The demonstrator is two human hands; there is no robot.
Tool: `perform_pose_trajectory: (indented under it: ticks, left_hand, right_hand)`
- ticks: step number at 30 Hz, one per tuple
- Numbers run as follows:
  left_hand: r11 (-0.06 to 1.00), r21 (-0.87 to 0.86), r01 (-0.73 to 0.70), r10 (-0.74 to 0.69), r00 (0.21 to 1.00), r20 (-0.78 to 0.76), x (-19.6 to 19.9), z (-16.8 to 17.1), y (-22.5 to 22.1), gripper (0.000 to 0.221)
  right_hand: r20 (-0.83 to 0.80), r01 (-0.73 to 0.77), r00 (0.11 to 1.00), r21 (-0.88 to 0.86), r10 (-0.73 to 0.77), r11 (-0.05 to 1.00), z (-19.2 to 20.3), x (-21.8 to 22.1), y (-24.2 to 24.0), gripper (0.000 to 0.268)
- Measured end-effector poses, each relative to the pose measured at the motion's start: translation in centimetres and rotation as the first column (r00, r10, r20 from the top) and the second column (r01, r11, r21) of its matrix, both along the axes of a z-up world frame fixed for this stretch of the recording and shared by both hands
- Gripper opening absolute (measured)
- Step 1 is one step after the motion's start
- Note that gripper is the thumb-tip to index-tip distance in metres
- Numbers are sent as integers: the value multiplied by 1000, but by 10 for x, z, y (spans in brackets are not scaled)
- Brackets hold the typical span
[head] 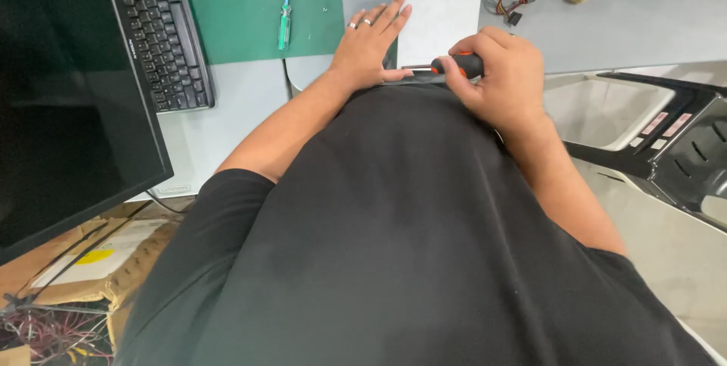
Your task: Disassembling a computer power supply unit by removing screws and the outer casing to access internal components.
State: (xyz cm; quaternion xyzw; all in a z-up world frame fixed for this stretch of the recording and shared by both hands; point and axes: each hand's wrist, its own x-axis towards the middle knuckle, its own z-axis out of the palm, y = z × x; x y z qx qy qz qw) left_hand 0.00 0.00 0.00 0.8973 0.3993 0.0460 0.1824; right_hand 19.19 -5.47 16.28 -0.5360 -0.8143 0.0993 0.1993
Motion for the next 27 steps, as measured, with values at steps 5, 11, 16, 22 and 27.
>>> perform_pose_trajectory:
  ticks: [5,11,16,22,27]
  left_hand:
    - [1000,-8,-25,26,998,65,2,7,0,98]
    - [999,-23,-25,26,997,72,0,6,-1,96]
    - [995,-96,-35,34,999,-14,2,12,-1,94]
    - [974,-225,-24,12,998,-55,4,27,8,99]
    - [964,-266,-32,15,998,-66,3,33,3,96]
  right_hand:
    - [381,229,916,-242,-125,943,28,-23,12,29]
    - [305,48,942,-539,142,841,65,-33,24,25]
    - [441,116,882,-547,168,829,69,-35,32,43]
    - [378,-133,835,-568,401,812,63,-29,35,28]
    - [422,-157,808,-519,412,840,58,-31,28,36]
